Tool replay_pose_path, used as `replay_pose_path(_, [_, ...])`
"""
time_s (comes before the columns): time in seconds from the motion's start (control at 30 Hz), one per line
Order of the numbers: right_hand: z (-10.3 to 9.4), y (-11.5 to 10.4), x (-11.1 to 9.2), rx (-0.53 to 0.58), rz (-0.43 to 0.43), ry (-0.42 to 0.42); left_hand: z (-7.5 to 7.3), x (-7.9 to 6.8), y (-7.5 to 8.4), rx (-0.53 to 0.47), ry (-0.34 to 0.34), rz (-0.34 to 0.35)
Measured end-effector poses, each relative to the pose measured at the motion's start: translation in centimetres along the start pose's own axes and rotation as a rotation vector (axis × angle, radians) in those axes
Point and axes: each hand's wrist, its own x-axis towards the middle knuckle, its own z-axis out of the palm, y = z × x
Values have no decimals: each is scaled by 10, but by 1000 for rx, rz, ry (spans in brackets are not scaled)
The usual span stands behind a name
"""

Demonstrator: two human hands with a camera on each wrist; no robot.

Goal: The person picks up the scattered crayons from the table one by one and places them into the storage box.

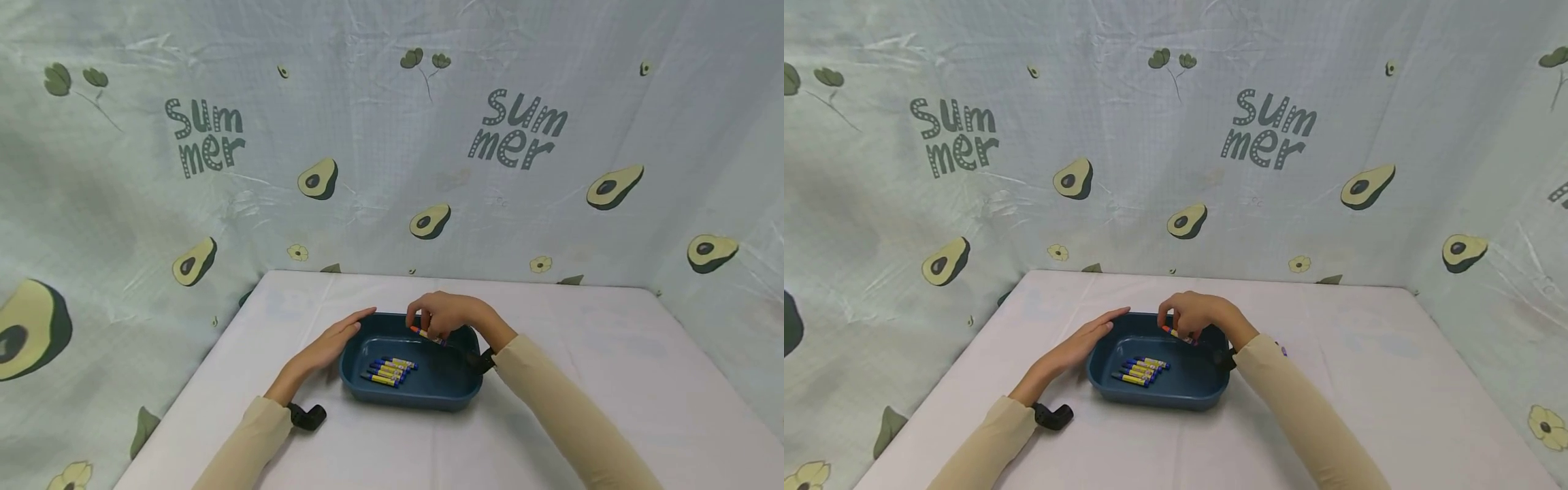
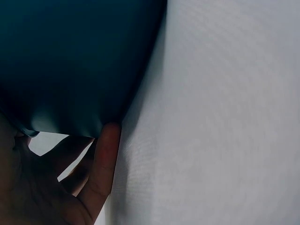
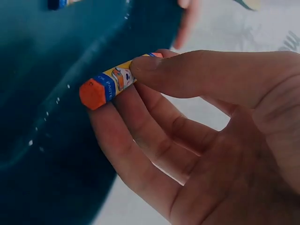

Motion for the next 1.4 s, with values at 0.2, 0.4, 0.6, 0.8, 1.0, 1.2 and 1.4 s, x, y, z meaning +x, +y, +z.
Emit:
replay_pose_path(0.2, [9, -8, 12, -36, -3, -40, 0, 0, 0, -14, 0, -16])
replay_pose_path(0.4, [19, -15, 20, -79, -31, -63, 1, -1, -1, -21, -10, -4])
replay_pose_path(0.6, [24, -20, 26, -107, -2, -85, -1, -1, 0, -25, -20, 13])
replay_pose_path(0.8, [31, -20, 34, -121, 24, -109, -1, 0, 0, -21, -20, 16])
replay_pose_path(1.0, [38, -18, 43, -135, 56, -114, 0, 0, 1, -22, -22, 22])
replay_pose_path(1.2, [40, -18, 47, -114, 72, -104, -1, 1, 1, -15, -16, 30])
replay_pose_path(1.4, [42, -17, 49, -112, 76, -110, -1, 0, 1, -20, -13, 26])
